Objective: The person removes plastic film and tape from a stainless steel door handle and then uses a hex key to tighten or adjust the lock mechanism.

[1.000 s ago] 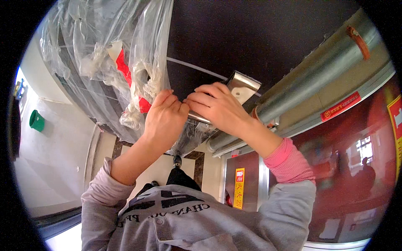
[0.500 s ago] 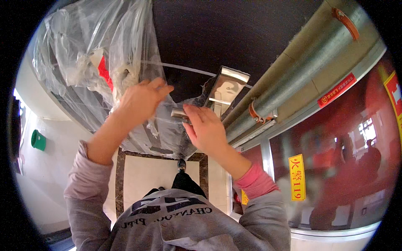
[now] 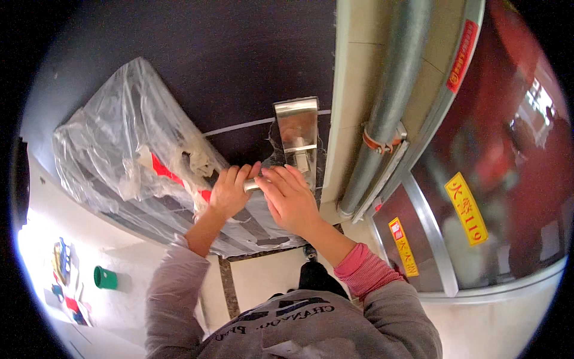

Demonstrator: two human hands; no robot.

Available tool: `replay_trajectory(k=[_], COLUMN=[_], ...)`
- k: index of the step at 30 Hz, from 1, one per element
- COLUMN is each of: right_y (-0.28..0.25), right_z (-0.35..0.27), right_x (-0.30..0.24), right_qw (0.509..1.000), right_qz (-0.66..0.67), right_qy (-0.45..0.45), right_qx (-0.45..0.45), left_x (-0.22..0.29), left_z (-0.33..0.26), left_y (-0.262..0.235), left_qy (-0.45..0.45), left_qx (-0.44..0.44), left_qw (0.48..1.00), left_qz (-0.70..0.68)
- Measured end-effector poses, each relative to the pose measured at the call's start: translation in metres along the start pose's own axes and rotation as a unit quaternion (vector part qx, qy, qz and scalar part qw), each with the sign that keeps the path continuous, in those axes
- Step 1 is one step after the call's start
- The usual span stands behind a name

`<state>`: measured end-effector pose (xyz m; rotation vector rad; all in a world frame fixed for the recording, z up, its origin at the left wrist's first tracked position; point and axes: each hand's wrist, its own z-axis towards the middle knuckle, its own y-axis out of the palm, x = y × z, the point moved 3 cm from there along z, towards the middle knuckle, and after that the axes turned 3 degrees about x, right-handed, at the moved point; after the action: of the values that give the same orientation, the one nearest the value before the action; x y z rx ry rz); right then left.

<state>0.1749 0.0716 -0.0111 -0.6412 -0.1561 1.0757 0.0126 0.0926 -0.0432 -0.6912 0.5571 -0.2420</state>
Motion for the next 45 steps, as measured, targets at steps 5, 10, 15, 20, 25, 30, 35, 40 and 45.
replay_trajectory(k=[5,10,15,20,25,30,35,40,45], right_y=[-0.001,-0.001,0.021,0.043,0.047,0.053,0.04,0.04,0.037], right_z=[-0.02,-0.071,-0.04,-0.007,0.003,0.001,0.002,-0.005,0.015], right_x=[0.007,0.006,0.021,0.046,0.041,0.044,0.033,0.035,0.038], right_qw=[0.998,0.997,0.986,0.982,0.944,0.913,0.936,0.923,0.909], right_qz=[0.014,0.026,-0.072,-0.01,-0.182,-0.227,-0.15,-0.167,-0.158], right_qy=[-0.037,-0.068,-0.106,-0.168,-0.253,-0.288,-0.243,-0.253,-0.339], right_qx=[0.046,-0.04,-0.11,-0.081,-0.108,-0.18,-0.204,-0.239,-0.185], left_x=[0.026,0.038,0.057,0.067,0.06,0.067,0.071,0.072,0.076], left_z=[0.0,0.004,-0.013,-0.001,-0.016,-0.01,-0.021,-0.019,-0.027], left_y=[0.009,0.013,0.027,0.022,0.048,0.045,0.045,0.046,0.047], left_qy=[-0.158,-0.22,-0.284,-0.346,-0.403,-0.398,-0.45,-0.422,-0.454], left_qx=[0.017,0.041,-0.047,0.056,0.039,0.071,0.023,0.055,0.076], left_qw=[0.987,0.969,0.95,0.922,0.892,0.886,0.825,0.827,0.81], left_qz=[-0.037,-0.101,-0.12,-0.164,-0.2,-0.225,-0.342,-0.367,-0.364])
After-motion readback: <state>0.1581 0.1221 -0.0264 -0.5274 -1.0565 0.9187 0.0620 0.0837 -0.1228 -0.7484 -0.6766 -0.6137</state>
